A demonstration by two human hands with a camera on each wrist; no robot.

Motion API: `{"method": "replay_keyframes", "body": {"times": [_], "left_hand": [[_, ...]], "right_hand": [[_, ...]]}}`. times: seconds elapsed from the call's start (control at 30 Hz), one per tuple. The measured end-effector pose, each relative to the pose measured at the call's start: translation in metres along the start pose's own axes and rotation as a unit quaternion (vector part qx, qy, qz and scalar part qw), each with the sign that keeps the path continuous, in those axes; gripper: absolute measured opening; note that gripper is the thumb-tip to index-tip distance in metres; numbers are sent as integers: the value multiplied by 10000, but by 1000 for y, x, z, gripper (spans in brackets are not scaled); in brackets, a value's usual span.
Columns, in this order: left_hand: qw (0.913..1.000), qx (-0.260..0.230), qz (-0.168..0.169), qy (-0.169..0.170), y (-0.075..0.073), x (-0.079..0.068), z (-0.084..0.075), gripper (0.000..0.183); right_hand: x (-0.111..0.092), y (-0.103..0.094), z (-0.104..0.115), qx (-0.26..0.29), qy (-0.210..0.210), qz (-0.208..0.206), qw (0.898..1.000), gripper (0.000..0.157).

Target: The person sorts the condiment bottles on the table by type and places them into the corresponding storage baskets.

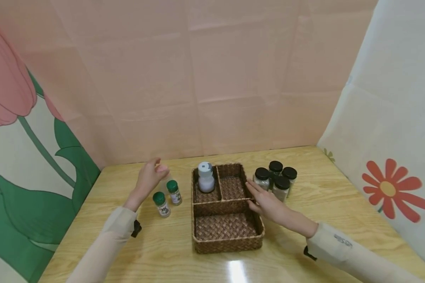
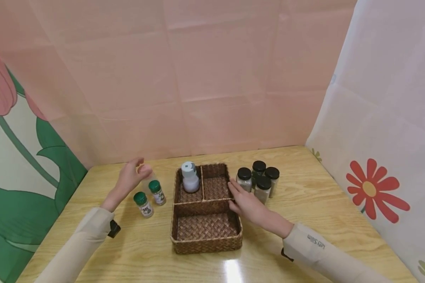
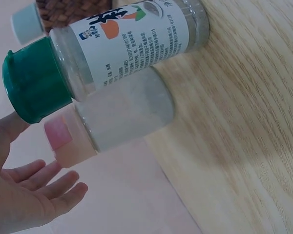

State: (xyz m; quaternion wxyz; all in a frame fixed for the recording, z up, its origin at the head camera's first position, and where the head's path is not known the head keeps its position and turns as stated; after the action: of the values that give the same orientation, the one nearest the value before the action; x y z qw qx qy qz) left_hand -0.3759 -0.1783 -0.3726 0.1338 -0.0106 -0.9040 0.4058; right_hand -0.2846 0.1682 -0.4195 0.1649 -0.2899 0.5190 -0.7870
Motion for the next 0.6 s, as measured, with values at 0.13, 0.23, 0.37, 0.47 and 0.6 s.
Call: {"method": "replay_keyframes", "body": {"times": [0.13, 0.23, 0.37, 0.47, 0.6], "left_hand": [[9999, 49, 62, -116, 1, -1, 2, 67], [9998, 46, 101, -161, 2, -1, 6, 69], [9996, 123, 197, -161, 4, -1, 10, 70], [9992, 208, 301, -171, 6, -1, 12, 71], [9988, 239, 376, -207, 8, 0, 15, 73]], "right_hand": [[0, 0, 1, -5, -81, -79, 9999, 58], [0, -1, 1, 26, -100, -107, 9999, 59], [0, 0, 1, 54, -58, -62, 9999, 58], [0, 0, 0, 85, 1, -12, 10000, 57], [0, 1, -1, 91, 54, 0, 9999, 56]]}}
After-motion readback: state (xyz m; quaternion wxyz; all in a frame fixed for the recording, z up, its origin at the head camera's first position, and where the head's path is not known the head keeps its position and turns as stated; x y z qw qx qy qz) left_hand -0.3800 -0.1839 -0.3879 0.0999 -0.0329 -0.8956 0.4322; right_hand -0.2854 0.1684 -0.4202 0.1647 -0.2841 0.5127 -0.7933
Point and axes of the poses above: each hand's wrist, its own x-axis towards the middle knuckle, its own y-axis out of the palm, z = x × y, the point moved 8 cm from there along x, towards the middle knuckle, and after that the axes turned 4 degrees about z, right-handed, at the moved point
